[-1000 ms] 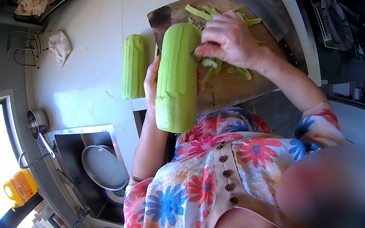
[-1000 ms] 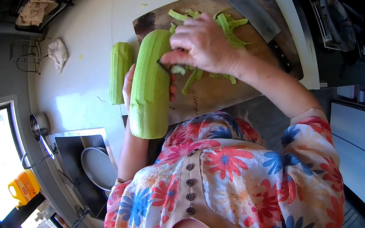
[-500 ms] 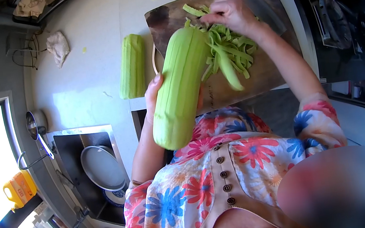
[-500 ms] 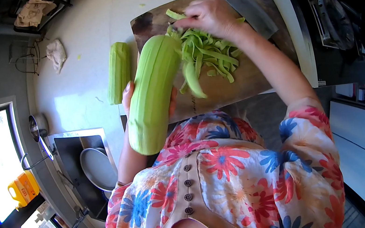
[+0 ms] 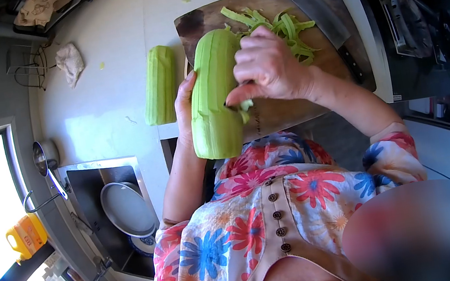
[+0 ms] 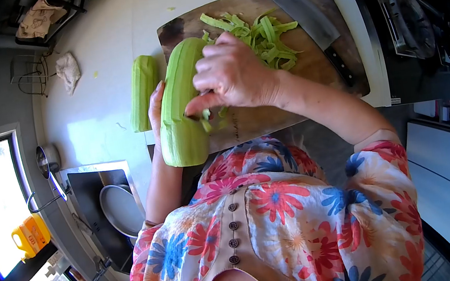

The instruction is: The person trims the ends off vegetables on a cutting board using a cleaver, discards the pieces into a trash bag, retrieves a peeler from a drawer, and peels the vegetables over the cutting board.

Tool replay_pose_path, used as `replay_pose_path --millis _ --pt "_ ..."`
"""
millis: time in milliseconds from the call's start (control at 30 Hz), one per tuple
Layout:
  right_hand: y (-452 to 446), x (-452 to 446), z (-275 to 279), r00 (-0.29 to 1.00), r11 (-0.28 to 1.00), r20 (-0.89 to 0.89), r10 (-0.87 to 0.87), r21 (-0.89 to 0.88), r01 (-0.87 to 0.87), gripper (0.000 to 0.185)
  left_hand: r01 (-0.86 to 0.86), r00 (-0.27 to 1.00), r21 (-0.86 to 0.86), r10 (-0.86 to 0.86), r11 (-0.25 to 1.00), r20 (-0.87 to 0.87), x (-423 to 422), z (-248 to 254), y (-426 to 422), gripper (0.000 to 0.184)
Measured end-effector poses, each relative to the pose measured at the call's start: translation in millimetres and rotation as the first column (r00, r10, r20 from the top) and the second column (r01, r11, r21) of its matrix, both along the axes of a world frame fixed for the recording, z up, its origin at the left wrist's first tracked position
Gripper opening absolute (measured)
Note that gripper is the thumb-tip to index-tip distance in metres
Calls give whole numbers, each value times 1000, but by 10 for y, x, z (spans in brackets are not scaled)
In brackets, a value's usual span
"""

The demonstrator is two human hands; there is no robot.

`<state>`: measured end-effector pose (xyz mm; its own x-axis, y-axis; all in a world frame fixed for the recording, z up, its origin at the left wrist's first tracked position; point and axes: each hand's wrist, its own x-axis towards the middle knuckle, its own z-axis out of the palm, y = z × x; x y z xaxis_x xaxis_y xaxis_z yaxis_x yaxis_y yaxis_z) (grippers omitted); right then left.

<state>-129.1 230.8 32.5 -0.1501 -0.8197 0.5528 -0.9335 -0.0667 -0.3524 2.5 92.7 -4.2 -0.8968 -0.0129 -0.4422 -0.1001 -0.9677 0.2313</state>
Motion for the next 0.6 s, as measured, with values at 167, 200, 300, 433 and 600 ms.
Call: replay_pose_path --millis 167,200,300,433,600 --pt "-77 -83 -42 999 999 -26 21 -47 -23 47 22 994 -82 -13 996 106 -19 0 55 58" --pt "-82 -185 -120 999 1000 -47 -5 -30 4 47 46 995 -131 -34 990 97 11 17 60 62" --pt "-44 -731 -352 981 980 -3 -193 -44 192 51 227 954 44 -213 973 -210 147 -158 -7 67" --pt "264 -1265 -548 919 917 -93 -383 82 390 50 237 926 -44 -240 970 -291 234 -52 52 78" --pt "161 -807 -245 956 955 15 -295 -15 295 47 149 986 -71 -154 986 -67 193 -246 -64 77"
